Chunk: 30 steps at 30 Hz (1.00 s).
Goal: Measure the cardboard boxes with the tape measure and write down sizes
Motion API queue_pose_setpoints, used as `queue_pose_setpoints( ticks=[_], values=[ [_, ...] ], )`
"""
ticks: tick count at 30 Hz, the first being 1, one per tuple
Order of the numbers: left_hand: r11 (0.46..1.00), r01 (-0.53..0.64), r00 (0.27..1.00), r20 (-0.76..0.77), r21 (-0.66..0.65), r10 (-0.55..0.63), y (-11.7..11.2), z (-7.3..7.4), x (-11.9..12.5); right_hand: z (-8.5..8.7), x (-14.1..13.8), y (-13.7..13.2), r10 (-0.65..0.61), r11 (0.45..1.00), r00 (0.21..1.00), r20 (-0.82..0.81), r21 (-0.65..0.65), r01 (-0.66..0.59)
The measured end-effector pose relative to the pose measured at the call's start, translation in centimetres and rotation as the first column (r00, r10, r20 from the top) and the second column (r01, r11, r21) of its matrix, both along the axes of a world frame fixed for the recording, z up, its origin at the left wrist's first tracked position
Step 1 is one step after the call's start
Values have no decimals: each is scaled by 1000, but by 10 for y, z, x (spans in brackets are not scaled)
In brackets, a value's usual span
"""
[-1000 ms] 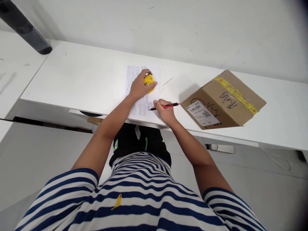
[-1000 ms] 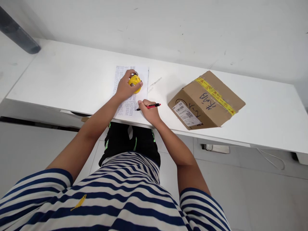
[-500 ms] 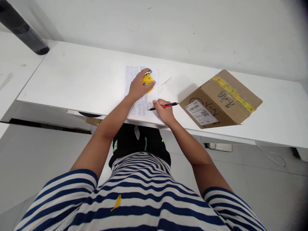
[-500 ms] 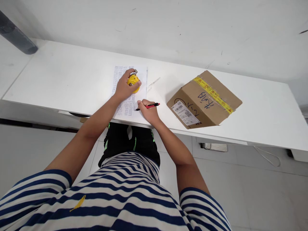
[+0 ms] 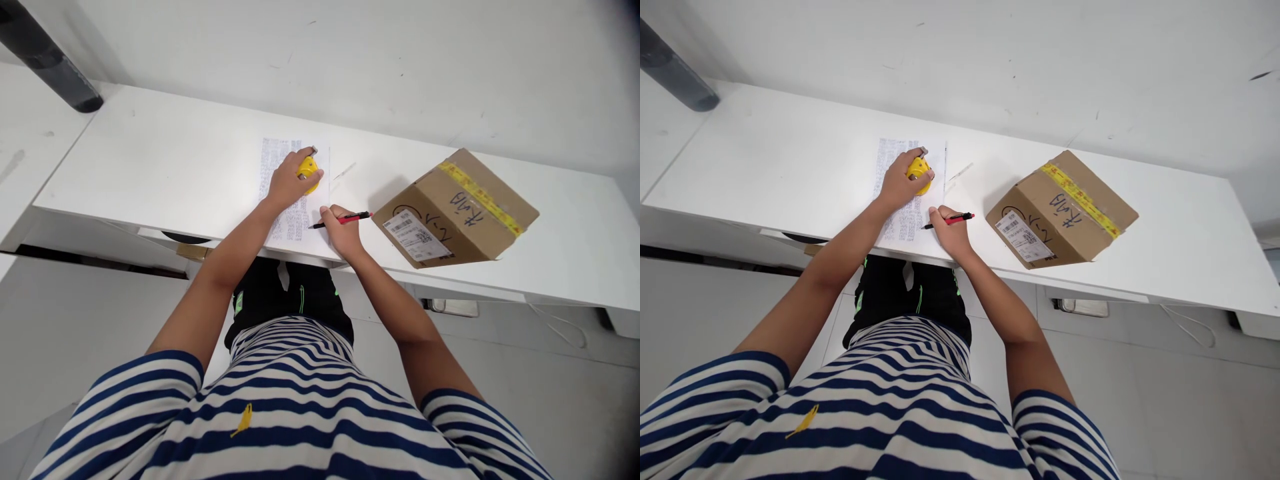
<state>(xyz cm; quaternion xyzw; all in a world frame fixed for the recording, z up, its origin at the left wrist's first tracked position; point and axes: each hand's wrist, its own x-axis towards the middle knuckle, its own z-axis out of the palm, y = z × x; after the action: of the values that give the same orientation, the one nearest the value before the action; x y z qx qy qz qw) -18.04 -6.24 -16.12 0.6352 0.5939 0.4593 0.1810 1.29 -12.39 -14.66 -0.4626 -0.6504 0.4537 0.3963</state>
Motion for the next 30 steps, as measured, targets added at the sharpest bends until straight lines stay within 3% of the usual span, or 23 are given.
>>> queue_pose_setpoints(
  ticks=[15,20,24,30],
  values=[
    [1000,-2,1000,0,-19,2,1,1,1,-2,-2,1,-83,997,996,-34,2,83],
    [1000,15,1000,22,3,-15,0,0,0,-2,-1,1,-22,1000,1000,7,9,22],
    [1000,4,1000,4,-22,-3,-1,3,1,-3,-1,1,-46,999,999,-27,-15,46],
    [997,-72,997,-37,-5,71,-3,11,0,-6,-3,3,-60,995,998,-20,84,62]
  ],
)
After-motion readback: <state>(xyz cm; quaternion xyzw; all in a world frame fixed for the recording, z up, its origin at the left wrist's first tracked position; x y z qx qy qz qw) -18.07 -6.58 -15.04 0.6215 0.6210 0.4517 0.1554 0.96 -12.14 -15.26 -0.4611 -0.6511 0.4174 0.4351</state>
